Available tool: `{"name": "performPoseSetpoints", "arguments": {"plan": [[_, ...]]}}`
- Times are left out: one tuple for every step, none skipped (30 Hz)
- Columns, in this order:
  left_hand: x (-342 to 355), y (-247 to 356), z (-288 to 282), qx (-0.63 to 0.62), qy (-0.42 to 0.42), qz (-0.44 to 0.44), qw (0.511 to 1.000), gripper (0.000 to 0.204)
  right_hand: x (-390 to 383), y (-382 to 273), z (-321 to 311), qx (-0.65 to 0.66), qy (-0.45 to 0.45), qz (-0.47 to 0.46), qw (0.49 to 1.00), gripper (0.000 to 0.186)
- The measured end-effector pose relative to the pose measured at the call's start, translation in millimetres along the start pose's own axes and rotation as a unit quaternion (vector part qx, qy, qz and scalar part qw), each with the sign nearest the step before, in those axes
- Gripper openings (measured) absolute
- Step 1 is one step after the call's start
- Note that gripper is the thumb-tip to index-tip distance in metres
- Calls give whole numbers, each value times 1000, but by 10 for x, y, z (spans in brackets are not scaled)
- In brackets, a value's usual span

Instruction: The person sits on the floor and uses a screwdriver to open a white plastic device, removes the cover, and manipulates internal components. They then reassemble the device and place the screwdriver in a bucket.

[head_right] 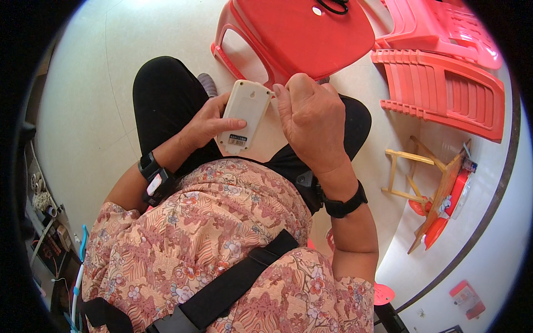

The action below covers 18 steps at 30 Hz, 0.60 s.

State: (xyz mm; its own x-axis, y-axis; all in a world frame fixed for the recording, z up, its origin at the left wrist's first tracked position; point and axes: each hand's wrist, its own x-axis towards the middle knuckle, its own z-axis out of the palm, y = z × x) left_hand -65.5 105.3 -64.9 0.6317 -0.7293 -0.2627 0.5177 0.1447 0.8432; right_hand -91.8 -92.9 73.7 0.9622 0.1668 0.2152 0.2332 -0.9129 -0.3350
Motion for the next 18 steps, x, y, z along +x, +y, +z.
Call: {"name": "performPoseSetpoints", "arguments": {"plan": [[2,0,-1,1,1,2,1000,61,3,0,7,1,5,2,1000,18],[4,0,-3,1,1,4,1000,61,5,-3,15,19,10,-8,1000,16],[5,2,-7,0,1,2,1000,61,6,-11,27,37,14,-16,999,14],[5,1,-8,-1,2,0,1000,61,6,-19,36,54,19,-23,998,13],[5,0,-8,-2,1,-1,1000,61,7,-25,41,70,14,-22,997,13],[7,-1,-11,-6,3,-1,1000,61,10,-30,44,86,8,-20,996,15],[11,-2,-11,-10,4,1,1000,61,12,-32,40,98,0,-21,995,18],[12,-2,-12,-13,5,4,1000,62,18,-27,27,106,-6,-16,994,20],[12,-2,-13,-14,4,4,1000,62,28,-15,5,110,-14,-13,994,23],[10,-2,-11,-15,2,4,1000,62,35,-6,-22,119,-20,-5,993,26],[9,-1,-12,-16,0,7,1000,62,43,2,-45,111,-31,-9,993,28],[8,0,-12,-13,4,4,1000,62,49,8,-70,108,-38,-7,993,29],[7,1,-12,-11,6,4,1000,62,57,11,-90,104,-46,-5,994,31],[7,1,-10,-9,9,4,1000,62,62,12,-109,96,-55,-5,994,31],[7,1,-10,-7,8,1,1000,62,67,11,-126,89,-63,-5,994,31],[7,3,-12,-6,7,-1,1000,62,73,8,-137,81,-72,-6,994,32],[5,3,-12,-3,7,-4,1000,62,80,5,-141,89,-72,-3,993,32],[6,2,-12,-5,7,-2,1000,62,92,5,-142,97,-72,1,993,32]]}}
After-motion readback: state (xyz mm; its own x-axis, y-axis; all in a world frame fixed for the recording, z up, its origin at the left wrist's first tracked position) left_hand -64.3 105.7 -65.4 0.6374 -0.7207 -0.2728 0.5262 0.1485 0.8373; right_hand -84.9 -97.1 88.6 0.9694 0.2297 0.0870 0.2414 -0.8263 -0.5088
